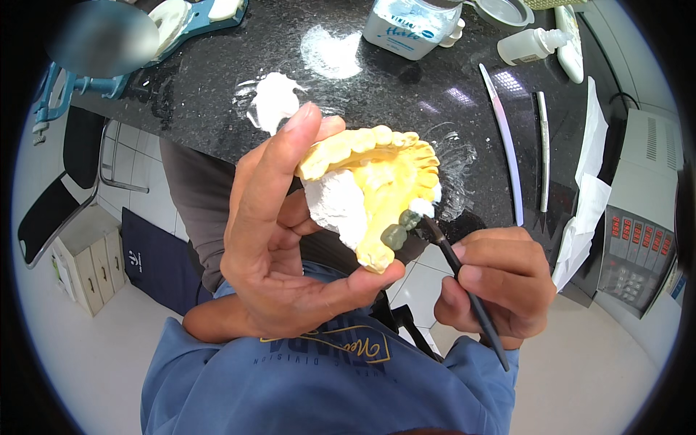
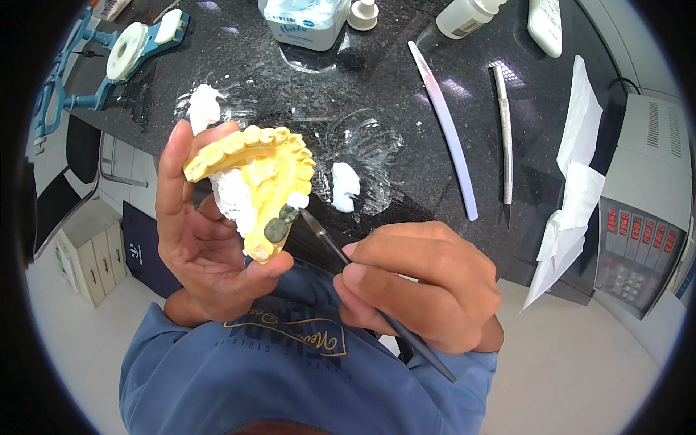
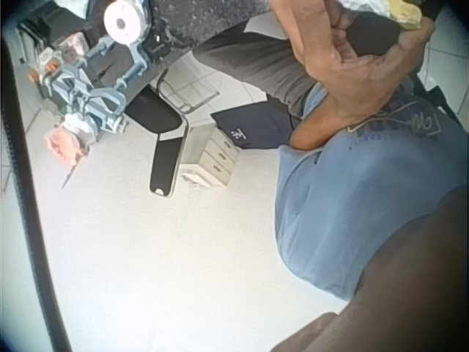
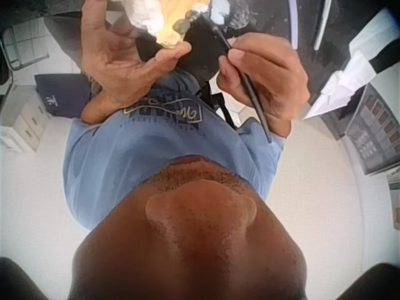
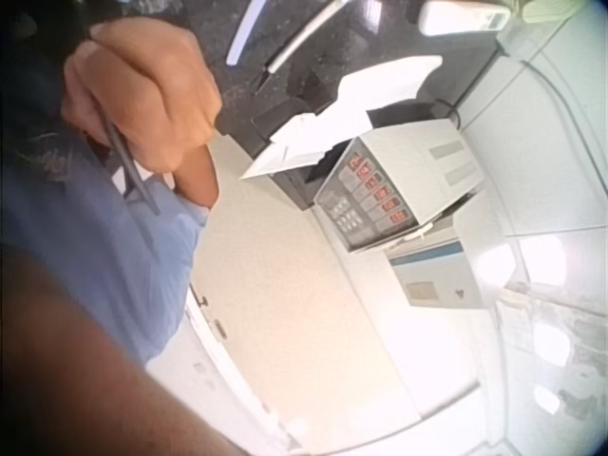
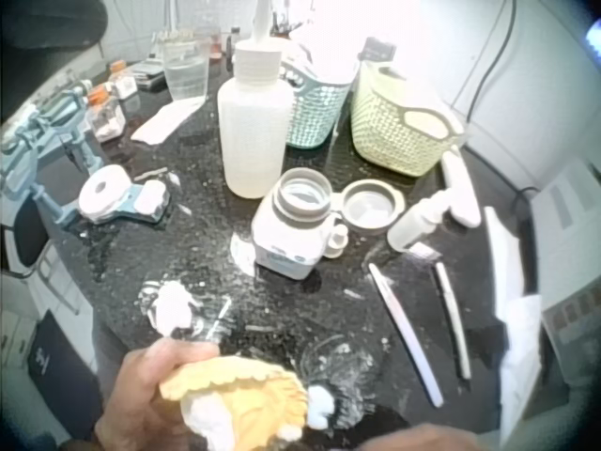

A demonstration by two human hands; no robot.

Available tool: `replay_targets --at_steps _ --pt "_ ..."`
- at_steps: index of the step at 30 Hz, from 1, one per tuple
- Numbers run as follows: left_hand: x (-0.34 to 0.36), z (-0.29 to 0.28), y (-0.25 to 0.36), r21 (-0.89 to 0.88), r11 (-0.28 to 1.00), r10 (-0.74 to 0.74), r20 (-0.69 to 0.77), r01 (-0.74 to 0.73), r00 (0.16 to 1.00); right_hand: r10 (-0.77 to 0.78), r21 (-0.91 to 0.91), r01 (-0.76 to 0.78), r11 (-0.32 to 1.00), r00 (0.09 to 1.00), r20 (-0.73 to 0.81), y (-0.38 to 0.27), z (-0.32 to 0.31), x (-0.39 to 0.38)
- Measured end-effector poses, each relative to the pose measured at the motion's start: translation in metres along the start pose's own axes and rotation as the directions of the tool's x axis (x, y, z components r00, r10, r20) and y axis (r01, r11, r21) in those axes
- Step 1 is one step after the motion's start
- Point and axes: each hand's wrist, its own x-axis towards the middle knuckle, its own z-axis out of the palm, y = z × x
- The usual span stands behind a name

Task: The person applies a white substance to a dental model using a fine brush and a small metal tool, then wipes the model with a white paper cloth.

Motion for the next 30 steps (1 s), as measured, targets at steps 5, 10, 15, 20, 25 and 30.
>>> replay_targets --at_steps 5,10,15,20,25,30 --pt "0.001 -0.001 -0.002 -0.005 1.0 0.016 0.016 -0.016 1.0 -0.009 0.032 0.011 0.999 0.998 -0.055 0.001 0.0 -0.004" --pt "0.0 0.002 -0.001 -0.002 1.0 0.002 -0.006 -0.002 1.0 -0.053 0.004 0.053 0.999 0.999 -0.011 0.002 -0.001 -0.002" --pt "0.005 0.002 0.021 -0.25 0.923 -0.33 -0.126 0.292 0.936 -0.055 -0.029 0.051 0.998 0.985 -0.162 0.009 -0.025 -0.007" --pt "0.01 -0.013 0.028 -0.548 0.794 -0.29 0.04 0.263 0.956 0.019 -0.287 -0.117 0.951 0.946 -0.324 -0.002 -0.057 0.021" --pt "0.011 -0.02 0.029 -0.6 0.735 -0.311 0.116 0.316 0.943 0.521 -0.269 -0.563 0.781 0.826 -0.216 -0.021 -0.083 0.028" --pt "0.009 -0.02 0.032 -0.606 0.737 -0.283 0.127 0.3 0.951 0.561 -0.511 -0.532 0.675 0.82 -0.112 -0.02 -0.086 0.021"
